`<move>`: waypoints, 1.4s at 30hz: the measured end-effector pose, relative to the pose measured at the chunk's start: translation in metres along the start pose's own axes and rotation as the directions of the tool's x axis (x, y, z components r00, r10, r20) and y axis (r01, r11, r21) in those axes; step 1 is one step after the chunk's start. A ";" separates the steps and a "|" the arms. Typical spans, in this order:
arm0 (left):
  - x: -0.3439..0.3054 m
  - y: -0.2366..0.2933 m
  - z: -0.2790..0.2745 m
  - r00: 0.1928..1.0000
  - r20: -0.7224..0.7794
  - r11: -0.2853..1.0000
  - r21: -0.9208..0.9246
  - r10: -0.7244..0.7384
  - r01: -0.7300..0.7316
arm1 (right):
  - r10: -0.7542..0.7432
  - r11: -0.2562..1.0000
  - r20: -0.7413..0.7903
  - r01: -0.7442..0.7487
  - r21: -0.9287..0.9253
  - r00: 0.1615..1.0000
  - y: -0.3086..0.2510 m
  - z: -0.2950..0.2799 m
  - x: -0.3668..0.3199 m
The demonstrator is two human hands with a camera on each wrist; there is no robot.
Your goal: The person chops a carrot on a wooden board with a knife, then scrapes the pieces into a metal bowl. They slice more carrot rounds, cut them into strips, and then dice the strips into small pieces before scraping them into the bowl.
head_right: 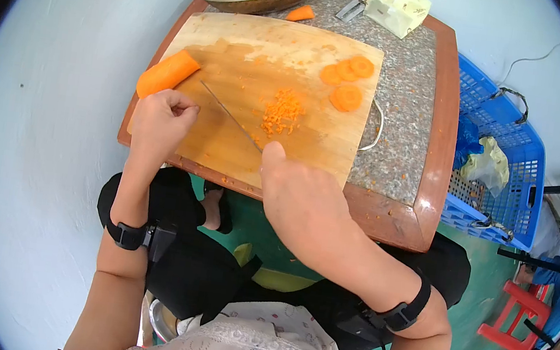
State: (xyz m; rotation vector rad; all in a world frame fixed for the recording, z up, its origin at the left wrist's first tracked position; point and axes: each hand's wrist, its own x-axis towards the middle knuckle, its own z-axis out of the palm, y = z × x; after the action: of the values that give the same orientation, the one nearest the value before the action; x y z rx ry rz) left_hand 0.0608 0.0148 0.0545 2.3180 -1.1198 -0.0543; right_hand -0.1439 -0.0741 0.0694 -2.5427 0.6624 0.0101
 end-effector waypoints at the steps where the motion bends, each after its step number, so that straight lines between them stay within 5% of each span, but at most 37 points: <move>1: -0.001 0.002 -0.002 1.000 0.004 1.000 -0.014 -0.005 0.005 | 0.009 1.000 -0.019 -0.009 0.028 1.000 0.003 -0.002 0.003; 6: -0.017 0.001 0.028 0.933 0.040 0.933 0.028 0.357 -0.358 | 0.021 0.990 -0.235 0.014 0.142 0.972 0.048 -0.008 0.025; 9: -0.020 0.013 0.045 0.906 0.050 0.907 0.021 0.420 -0.421 | 0.168 0.928 -0.108 -0.120 0.354 0.980 0.052 -0.039 0.020; 10: -0.019 0.015 0.049 0.902 0.052 0.903 0.003 0.429 -0.430 | 0.134 0.916 -0.152 -0.064 0.396 0.979 0.064 -0.040 0.020; 14: 0.002 0.026 0.064 0.900 0.056 0.881 -0.236 0.433 -0.410 | 0.186 0.456 0.060 -0.140 0.879 0.981 0.101 -0.057 0.019; 16: 0.019 0.028 0.074 0.933 0.056 0.846 -0.444 0.355 -0.295 | 0.243 0.237 0.066 -0.126 0.963 0.968 0.110 -0.070 0.012; 18: 0.039 0.037 0.074 0.942 0.092 0.879 -0.399 0.322 -0.262 | 0.246 0.015 0.043 -0.049 0.999 0.968 0.120 -0.077 0.006; 21: 0.078 0.055 0.080 0.918 0.191 0.917 -0.272 0.348 -0.291 | 0.293 -0.051 -0.048 0.065 0.997 0.955 0.119 -0.089 -0.009; 28: 0.121 0.108 0.125 0.843 0.343 0.910 -0.176 0.415 -0.376 | 0.298 -0.042 0.031 -0.019 0.999 0.954 0.126 -0.102 -0.043; 34: 0.135 0.134 0.148 0.812 0.476 0.941 -0.141 0.337 -0.308 | 0.397 -0.083 -0.034 0.072 0.994 0.917 0.125 -0.111 -0.050; 42: 0.113 0.125 0.118 0.941 0.244 0.948 -0.273 0.236 -0.167 | 0.248 -0.145 -0.005 0.042 0.989 0.969 0.120 -0.108 -0.046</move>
State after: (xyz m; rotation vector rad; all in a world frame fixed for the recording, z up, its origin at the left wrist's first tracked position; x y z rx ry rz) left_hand 0.0136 -0.1851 0.0405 2.0021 -1.3968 -0.4260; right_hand -0.2516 -0.1947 0.1123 -0.8338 0.5479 -0.5298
